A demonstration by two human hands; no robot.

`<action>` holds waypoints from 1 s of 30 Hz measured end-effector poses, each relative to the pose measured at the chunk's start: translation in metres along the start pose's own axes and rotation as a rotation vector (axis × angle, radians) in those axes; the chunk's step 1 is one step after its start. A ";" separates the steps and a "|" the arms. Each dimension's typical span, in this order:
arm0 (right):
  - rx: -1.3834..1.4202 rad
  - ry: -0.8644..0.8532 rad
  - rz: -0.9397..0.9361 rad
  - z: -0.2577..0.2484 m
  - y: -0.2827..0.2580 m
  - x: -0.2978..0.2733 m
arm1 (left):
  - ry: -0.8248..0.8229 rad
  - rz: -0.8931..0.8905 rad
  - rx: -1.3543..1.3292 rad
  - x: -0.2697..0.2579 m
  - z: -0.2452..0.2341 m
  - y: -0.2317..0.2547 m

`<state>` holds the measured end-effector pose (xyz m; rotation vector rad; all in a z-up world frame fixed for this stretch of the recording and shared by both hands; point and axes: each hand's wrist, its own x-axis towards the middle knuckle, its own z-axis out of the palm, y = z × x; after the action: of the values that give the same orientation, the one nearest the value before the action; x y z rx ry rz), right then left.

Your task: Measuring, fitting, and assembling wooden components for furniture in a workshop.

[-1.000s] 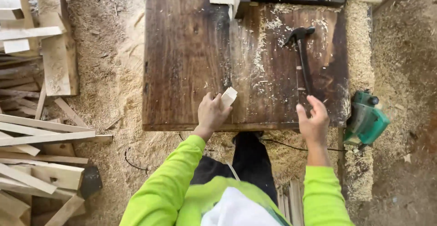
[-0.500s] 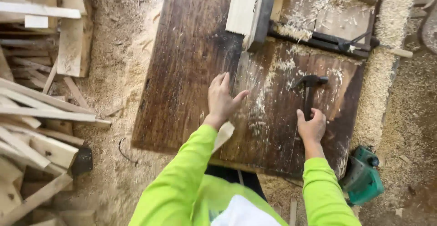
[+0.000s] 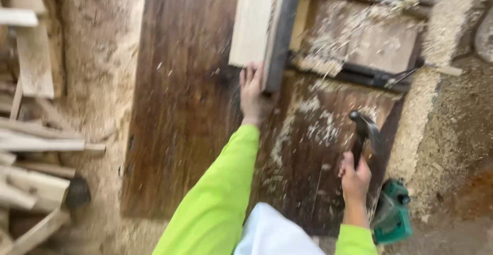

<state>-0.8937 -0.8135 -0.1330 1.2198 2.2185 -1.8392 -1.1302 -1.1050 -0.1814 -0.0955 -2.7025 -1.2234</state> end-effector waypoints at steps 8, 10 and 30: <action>0.249 0.382 0.058 -0.109 -0.070 0.101 | 0.003 0.111 -0.038 0.017 0.012 0.009; 0.287 0.390 0.078 -0.130 -0.072 0.159 | 0.056 0.147 -0.001 0.024 0.015 0.005; 0.064 0.221 0.330 -0.120 -0.083 0.178 | 0.060 -0.056 -0.198 0.002 0.019 -0.007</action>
<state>-1.0101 -0.6163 -0.1098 1.7544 1.9103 -1.7294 -1.1355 -1.0953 -0.1988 -0.0076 -2.5427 -1.4833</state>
